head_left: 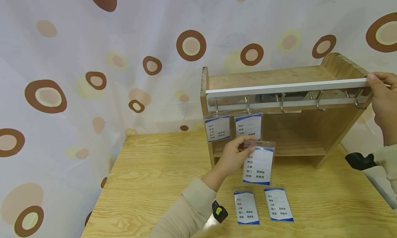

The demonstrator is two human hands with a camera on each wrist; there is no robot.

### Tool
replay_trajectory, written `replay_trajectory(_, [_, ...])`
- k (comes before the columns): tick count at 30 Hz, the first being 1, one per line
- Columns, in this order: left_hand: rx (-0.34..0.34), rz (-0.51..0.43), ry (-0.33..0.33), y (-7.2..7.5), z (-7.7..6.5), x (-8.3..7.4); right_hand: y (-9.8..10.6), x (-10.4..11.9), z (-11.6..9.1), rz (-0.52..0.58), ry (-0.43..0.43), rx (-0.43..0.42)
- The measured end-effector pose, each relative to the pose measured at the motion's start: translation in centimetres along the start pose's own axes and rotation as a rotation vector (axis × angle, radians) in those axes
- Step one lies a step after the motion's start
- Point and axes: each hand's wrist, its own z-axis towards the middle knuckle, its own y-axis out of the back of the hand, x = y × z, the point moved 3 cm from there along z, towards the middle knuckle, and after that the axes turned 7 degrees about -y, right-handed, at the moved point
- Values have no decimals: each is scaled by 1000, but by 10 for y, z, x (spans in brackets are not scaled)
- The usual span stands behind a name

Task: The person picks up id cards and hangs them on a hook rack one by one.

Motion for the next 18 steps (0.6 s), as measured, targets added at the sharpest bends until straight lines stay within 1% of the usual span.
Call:
replay_trajectory(3, [-7, -4, 5, 1, 5, -5, 0, 0, 0, 94, -7, 26])
replay_trajectory(6, [-12, -5, 6, 0, 10, -11, -1, 0, 0, 145, -11, 40])
replay_trajectory(9, [-15, -5, 2, -1, 15, -17, -1, 0, 0, 139, -5, 42])
replay_trajectory(13, [-12, -3, -18, -4, 20, -22, -1, -1, 0, 63, 12, 35])
replay_trajectory(18, [-14, -4, -37, -7, 27, -28, -1, -1, 1, 105, 32, 35])
